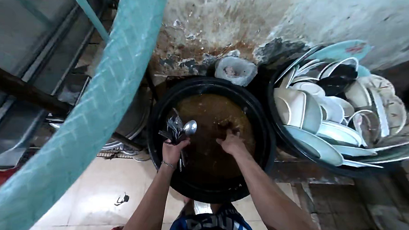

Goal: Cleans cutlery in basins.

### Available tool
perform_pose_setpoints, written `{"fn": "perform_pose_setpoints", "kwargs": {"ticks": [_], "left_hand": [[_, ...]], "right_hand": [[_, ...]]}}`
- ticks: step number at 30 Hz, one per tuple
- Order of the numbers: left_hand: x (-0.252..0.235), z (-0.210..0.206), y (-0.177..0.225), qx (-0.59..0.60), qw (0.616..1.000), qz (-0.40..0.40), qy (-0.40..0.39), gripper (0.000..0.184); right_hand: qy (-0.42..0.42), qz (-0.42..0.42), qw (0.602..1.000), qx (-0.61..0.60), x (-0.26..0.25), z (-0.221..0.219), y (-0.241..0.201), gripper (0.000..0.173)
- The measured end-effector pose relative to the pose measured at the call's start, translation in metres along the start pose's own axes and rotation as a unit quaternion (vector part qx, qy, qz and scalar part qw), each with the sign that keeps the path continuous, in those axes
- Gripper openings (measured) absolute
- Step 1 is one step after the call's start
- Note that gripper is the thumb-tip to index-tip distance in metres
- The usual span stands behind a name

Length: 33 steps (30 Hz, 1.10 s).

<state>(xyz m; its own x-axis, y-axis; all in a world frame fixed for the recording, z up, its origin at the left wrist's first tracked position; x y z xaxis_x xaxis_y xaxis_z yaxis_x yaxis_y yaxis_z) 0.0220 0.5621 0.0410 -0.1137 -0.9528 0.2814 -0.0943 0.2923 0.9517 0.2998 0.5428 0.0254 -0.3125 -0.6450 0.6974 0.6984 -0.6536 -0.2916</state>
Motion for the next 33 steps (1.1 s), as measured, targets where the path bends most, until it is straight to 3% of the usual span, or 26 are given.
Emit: {"fn": "perform_pose_setpoints", "kwargs": {"ticks": [3, 6, 13, 18, 22, 27, 29, 33], "left_hand": [[-0.001, 0.003, 0.001, -0.02, 1.0, -0.012, 0.018, 0.028], [0.003, 0.005, 0.005, -0.013, 0.999, -0.019, 0.032, 0.024], [0.008, 0.008, 0.008, -0.008, 0.999, -0.01, 0.046, 0.02], [0.017, 0.015, 0.017, -0.056, 0.998, -0.016, 0.015, 0.019], [0.015, 0.024, 0.037, -0.045, 0.998, -0.032, -0.016, 0.021], [-0.005, 0.034, 0.053, -0.057, 0.997, -0.05, -0.034, 0.027], [-0.015, 0.035, 0.053, -0.074, 0.995, -0.05, -0.033, 0.026], [-0.027, 0.02, 0.053, -0.211, 0.976, 0.008, -0.052, 0.036]], "right_hand": [[-0.052, 0.005, 0.986, 0.157, 0.006, -0.036, -0.03, 0.064], [-0.145, 0.051, 0.977, 0.15, 0.009, -0.074, -0.068, 0.047], [-0.113, 0.157, 0.981, 0.033, -0.006, -0.147, -0.115, 0.046], [-0.193, 0.221, 0.956, 0.003, 0.01, -0.162, -0.123, 0.04], [-0.282, 0.184, 0.939, -0.065, 0.012, -0.186, -0.099, 0.048], [-0.326, 0.157, 0.929, -0.081, 0.031, -0.154, -0.064, 0.035], [-0.337, 0.156, 0.923, -0.103, 0.035, -0.129, -0.057, 0.037], [-0.329, 0.201, 0.916, -0.11, 0.037, -0.082, -0.054, 0.032]]}}
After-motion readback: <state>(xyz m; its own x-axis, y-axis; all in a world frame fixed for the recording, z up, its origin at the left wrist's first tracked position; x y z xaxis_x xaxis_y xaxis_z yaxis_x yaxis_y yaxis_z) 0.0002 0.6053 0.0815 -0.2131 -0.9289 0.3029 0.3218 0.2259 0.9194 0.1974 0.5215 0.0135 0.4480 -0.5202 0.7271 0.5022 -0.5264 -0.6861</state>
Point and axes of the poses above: each hand's wrist, its own x-axis away from the middle knuckle, its own z-axis out of the back of the hand, y = z × x, the point moved 9 cm from there along -x, towards the middle knuckle, and after that the axes turned 8 degrees about -y, right-handed, at the moved point
